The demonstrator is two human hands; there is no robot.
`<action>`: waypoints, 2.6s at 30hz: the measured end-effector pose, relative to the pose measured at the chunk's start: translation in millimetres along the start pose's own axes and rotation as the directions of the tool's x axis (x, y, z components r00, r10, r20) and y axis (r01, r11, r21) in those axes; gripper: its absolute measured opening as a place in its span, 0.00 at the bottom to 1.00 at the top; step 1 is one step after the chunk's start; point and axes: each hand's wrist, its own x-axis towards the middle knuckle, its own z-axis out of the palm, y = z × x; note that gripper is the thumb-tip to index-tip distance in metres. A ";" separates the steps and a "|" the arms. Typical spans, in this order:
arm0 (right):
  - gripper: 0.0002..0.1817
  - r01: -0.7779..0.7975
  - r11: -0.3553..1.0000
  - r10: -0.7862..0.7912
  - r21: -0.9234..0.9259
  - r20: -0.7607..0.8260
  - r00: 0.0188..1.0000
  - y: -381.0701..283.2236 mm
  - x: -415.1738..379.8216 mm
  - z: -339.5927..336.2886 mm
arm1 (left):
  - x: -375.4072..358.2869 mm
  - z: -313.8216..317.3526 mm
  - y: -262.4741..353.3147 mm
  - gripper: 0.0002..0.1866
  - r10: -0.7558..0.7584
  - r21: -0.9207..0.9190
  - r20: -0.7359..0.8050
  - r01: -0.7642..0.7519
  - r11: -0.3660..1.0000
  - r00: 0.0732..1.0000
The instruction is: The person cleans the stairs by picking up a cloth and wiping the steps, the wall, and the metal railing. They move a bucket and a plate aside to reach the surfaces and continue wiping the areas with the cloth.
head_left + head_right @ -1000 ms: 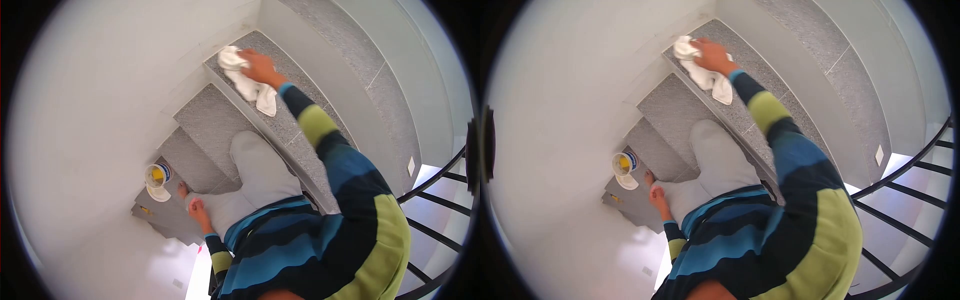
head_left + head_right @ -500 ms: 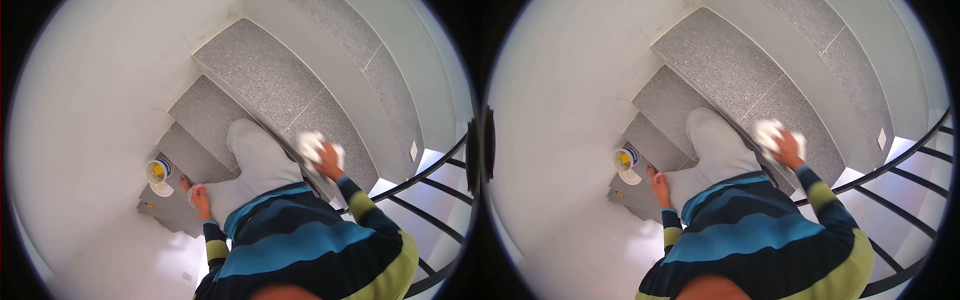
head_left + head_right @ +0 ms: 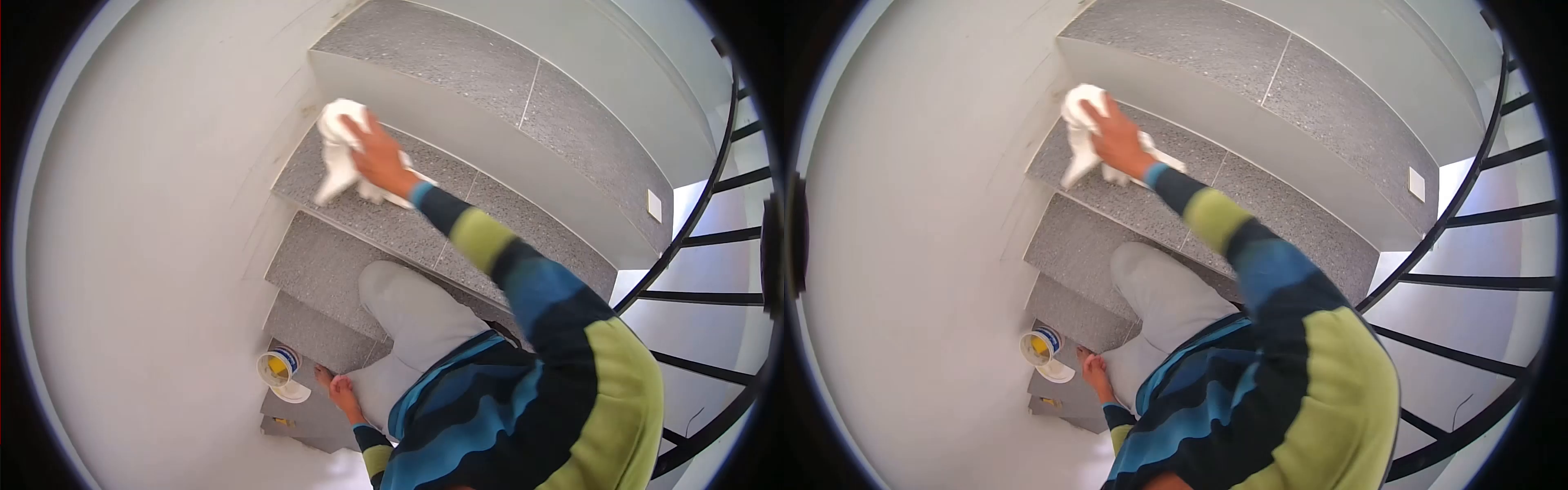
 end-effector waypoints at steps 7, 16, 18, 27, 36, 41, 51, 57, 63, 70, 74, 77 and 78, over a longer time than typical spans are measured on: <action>0.32 0.013 0.925 -0.017 -0.379 -0.005 1.000 46.2 17.2 113.3 | -8.3 -6.7 0.0 0.05 -0.005 0.129 0.014 0.003 0.992 1.000; 0.32 0.046 0.911 -0.050 -0.410 0.000 0.999 145.6 -176.5 -69.1 | 24.5 0.1 -25.2 0.05 0.067 0.114 0.167 -0.087 0.990 0.984; 0.30 0.045 0.726 0.030 -0.686 0.097 0.995 146.5 -286.6 -171.0 | 27.7 2.4 -29.3 0.05 0.048 0.107 0.152 -0.065 0.992 0.987; 0.32 -0.346 0.834 0.352 -0.429 -0.069 0.933 73.8 -212.5 -178.9 | 37.4 -3.6 -40.4 0.07 0.042 0.107 0.178 -0.061 0.992 0.983; 0.40 -0.040 0.949 0.091 -0.313 0.150 0.984 43.5 36.5 83.4 | 10.8 -6.1 -19.8 0.07 0.007 0.165 0.065 -0.018 0.986 0.998; 0.42 -0.019 0.911 0.100 -0.413 0.177 0.979 42.3 35.1 119.9 | 12.1 -0.7 -25.2 0.06 -0.036 0.170 0.080 0.022 0.985 0.996; 0.31 -0.034 0.910 0.061 -0.414 0.051 0.997 77.2 78.5 114.6 | 23.0 -2.6 -25.9 0.07 -0.069 0.232 0.118 0.040 0.972 0.991; 0.29 -0.067 0.914 0.094 -0.400 0.049 0.994 130.3 -45.4 5.5 | 35.7 3.4 -15.8 0.08 -0.061 0.333 0.258 -0.030 0.943 0.964; 0.34 -0.463 0.230 0.851 -0.856 -0.054 0.522 182.2 -360.1 -282.7 | 47.7 14.8 -31.5 0.08 -0.039 0.215 0.266 -0.020 0.976 0.963; 0.31 -0.480 0.626 0.544 -0.615 -0.096 0.833 92.0 -278.4 -296.3 | 57.9 17.8 -25.9 0.08 0.027 0.299 0.370 -0.146 0.943 0.929; 0.36 -0.189 0.865 0.222 -0.465 0.018 0.975 66.2 -143.9 -166.1 | 54.5 4.8 -36.8 0.07 0.088 0.256 0.287 -0.165 0.953 0.954; 0.35 -0.105 0.939 0.128 -0.327 0.050 0.991 48.4 -41.0 -67.1 | 37.3 -4.1 -30.0 0.07 0.086 0.170 0.236 -0.128 0.977 0.968; 0.33 -0.067 0.939 0.080 -0.338 0.023 0.997 48.5 -12.6 -33.8 | 27.0 -2.3 -22.1 0.08 0.069 0.100 0.215 -0.093 0.991 0.974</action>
